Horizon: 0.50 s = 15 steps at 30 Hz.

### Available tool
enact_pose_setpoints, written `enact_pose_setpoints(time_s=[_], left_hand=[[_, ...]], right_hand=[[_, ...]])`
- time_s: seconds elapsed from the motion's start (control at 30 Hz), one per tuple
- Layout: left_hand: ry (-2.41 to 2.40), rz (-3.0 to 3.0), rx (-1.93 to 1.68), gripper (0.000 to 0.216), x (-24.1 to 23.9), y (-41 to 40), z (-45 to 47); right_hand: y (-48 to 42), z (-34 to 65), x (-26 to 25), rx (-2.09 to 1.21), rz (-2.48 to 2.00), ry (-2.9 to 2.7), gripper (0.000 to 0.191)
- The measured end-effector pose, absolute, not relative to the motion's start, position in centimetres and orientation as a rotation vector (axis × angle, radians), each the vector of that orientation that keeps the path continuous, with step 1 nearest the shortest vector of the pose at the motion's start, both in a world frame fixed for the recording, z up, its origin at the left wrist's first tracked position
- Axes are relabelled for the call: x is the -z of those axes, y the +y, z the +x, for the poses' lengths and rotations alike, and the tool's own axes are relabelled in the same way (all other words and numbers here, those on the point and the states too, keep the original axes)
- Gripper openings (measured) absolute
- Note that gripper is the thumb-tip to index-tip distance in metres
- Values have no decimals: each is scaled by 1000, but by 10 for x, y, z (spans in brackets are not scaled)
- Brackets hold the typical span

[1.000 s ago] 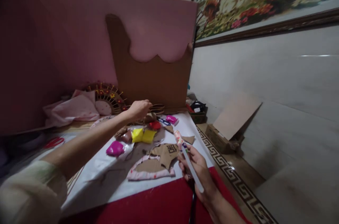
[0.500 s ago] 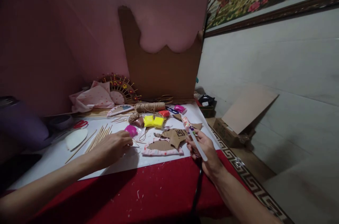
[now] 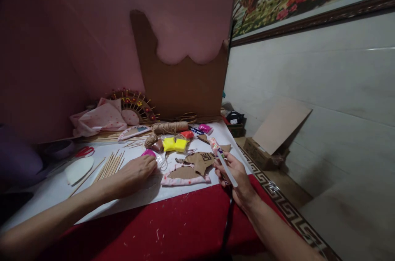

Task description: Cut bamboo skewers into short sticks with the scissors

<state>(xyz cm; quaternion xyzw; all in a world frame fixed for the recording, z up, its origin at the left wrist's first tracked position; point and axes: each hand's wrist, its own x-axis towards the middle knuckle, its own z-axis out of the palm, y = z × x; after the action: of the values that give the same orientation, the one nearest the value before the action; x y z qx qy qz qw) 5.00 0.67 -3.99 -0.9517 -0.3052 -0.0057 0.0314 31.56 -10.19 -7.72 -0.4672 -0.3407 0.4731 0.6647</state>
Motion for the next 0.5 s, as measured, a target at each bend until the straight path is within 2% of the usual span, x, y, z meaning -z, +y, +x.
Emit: enact_pose_setpoints(time_s=[0.23, 0.5], left_hand=[[-1268, -2893, 515, 18, 23, 47, 26], [-1552, -2661, 631, 14, 35, 114, -11]], right_hand=[[-103, 312, 74, -1058, -1074, -738, 38], [-101, 311, 73, -1037, -1103, -714, 39]])
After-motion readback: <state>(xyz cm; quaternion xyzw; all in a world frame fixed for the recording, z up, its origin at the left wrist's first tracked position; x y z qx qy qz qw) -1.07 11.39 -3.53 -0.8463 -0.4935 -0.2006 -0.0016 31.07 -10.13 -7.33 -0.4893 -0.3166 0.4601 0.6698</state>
